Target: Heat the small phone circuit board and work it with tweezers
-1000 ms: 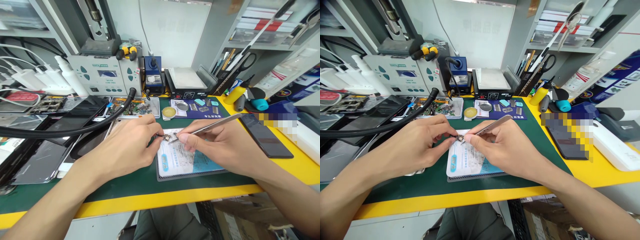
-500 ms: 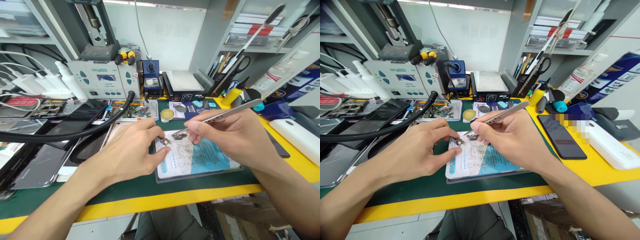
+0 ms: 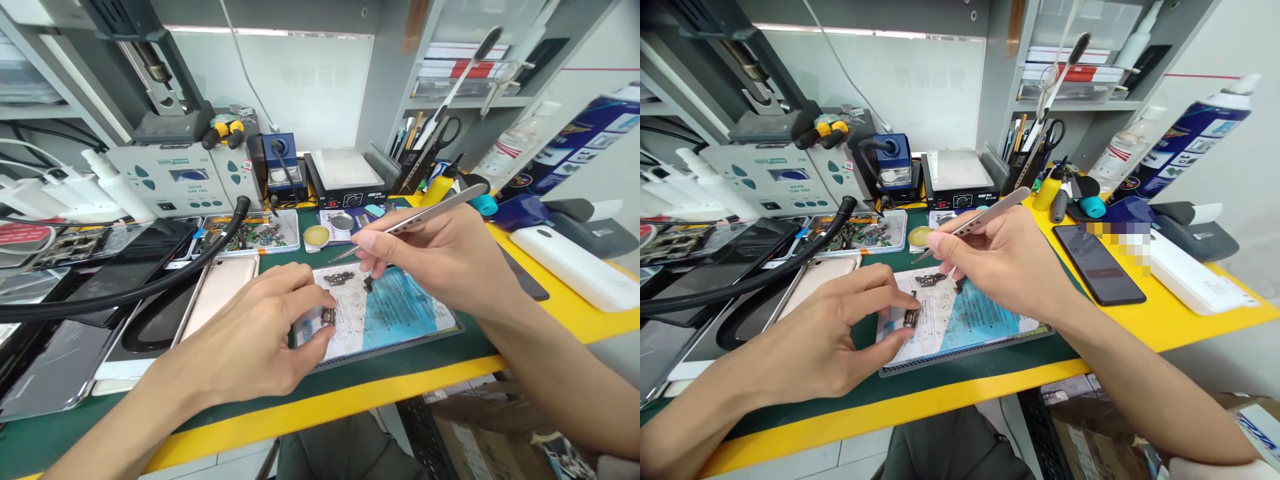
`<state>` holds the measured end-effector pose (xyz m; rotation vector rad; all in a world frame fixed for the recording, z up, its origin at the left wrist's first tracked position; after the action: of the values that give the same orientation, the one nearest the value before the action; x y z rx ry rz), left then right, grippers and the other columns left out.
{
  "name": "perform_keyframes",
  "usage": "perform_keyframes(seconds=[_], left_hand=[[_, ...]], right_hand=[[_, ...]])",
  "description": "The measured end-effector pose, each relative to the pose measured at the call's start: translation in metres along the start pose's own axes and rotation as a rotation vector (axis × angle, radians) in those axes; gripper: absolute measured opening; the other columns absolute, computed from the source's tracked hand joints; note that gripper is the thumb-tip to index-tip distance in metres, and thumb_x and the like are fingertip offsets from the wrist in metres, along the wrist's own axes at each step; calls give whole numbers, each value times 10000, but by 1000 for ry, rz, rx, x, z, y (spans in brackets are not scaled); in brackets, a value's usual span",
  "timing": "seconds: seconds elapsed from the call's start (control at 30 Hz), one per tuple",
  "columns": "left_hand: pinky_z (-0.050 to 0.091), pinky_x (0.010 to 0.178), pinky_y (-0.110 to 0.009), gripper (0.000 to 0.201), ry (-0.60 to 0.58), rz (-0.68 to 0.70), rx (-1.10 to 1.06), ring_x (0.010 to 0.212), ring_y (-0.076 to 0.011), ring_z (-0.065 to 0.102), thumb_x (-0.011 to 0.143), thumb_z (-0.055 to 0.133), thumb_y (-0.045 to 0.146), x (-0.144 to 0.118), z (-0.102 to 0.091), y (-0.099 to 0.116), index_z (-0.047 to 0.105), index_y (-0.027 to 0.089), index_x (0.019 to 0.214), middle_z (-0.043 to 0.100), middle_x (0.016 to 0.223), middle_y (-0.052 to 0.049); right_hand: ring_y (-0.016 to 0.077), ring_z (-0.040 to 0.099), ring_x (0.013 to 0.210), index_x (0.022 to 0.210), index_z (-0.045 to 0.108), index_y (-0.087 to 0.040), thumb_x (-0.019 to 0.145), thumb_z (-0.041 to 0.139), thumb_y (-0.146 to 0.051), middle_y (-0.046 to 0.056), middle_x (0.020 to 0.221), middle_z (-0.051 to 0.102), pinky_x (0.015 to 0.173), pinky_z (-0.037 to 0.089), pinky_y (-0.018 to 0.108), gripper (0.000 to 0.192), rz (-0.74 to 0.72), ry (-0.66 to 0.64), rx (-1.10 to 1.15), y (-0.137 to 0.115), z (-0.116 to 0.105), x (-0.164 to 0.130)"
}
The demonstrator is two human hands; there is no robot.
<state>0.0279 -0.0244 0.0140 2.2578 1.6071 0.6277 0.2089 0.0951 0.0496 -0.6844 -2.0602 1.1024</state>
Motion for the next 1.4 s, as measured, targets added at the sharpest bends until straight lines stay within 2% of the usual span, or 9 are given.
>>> perform_keyframes(seconds=[0.17, 0.27, 0.4, 0.5, 0.67, 0.83, 1.03, 1.23, 1.4], left_hand=[[391, 753, -319, 319, -27, 57, -18, 819, -163, 494, 897, 558, 151, 0, 4, -1, 703, 284, 1149, 552, 909, -13], [397, 748, -304, 396, 27, 62, -29, 828, -148, 511, 877, 523, 79, -1, 1, -2, 699, 278, 1170, 554, 925, -9], [403, 726, -321, 166, 105, -13, 25, 785, -149, 519, 900, 620, 248, -2, -4, -3, 691, 217, 1046, 565, 909, -7], [406, 762, -354, 200, 90, -25, 90, 830, -184, 529, 908, 654, 386, -1, -1, -2, 683, 207, 993, 574, 903, -15], [395, 770, -365, 195, 83, -15, 90, 828, -190, 514, 983, 547, 323, 2, 7, -1, 698, 216, 1044, 577, 903, -25], [412, 751, -356, 205, 88, -11, 68, 830, -187, 535, 930, 593, 299, 1, -1, -1, 697, 188, 1066, 589, 912, -34], [415, 610, -281, 137, 263, -208, -95, 679, -123, 537, 905, 618, 266, 2, -14, -9, 730, 211, 960, 606, 796, 7], [326, 466, -221, 221, 169, -444, -407, 540, -90, 451, 917, 638, 397, 4, -7, -9, 741, 223, 1006, 601, 697, 13], [156, 348, -168, 276, 28, -683, -920, 391, -57, 259, 872, 700, 420, 5, -5, -8, 727, 209, 1048, 397, 473, 64]], right_hand=[[123, 695, 581, 822, 793, -180, 902, 768, -313, 13, 671, 750, 555, 599, 223, 158, -2, 34, 17, 3, -7, 2], [131, 695, 577, 806, 795, -182, 885, 786, -327, 16, 664, 745, 542, 601, 236, 165, -5, 33, 28, 3, -9, 2], [145, 697, 581, 799, 793, -184, 856, 814, -360, 21, 655, 741, 536, 606, 254, 186, 4, 27, 27, 0, -8, 2], [142, 689, 571, 797, 787, -183, 852, 816, -362, 19, 645, 738, 532, 601, 251, 190, 9, 33, 14, -1, -7, 1], [135, 685, 574, 804, 785, -177, 873, 794, -322, 13, 652, 740, 552, 598, 249, 161, -23, 29, -6, 0, -6, 1], [155, 693, 587, 787, 784, -199, 898, 764, -291, 10, 666, 739, 549, 600, 282, 146, -49, 23, -24, 0, -7, 1], [158, 684, 590, 772, 781, -208, 897, 767, -280, 14, 694, 744, 533, 584, 292, 145, -56, -37, -40, -2, -6, -1], [148, 680, 632, 839, 777, -216, 905, 754, -253, -6, 716, 745, 562, 549, 283, 79, -151, -64, -62, -4, -2, -6], [166, 688, 740, 839, 766, -222, 900, 738, -184, 7, 809, 759, 676, 550, 318, 77, -323, -78, -103, -8, 1, -8]])
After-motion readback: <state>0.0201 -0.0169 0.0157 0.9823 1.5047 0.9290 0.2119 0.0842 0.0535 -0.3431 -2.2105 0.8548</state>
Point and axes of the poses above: each hand's wrist, its own x-axis towards the middle knuckle, its own z-axis out of the palm, y = z × x, the point moved 2 cm from there along x, towards the middle knuckle
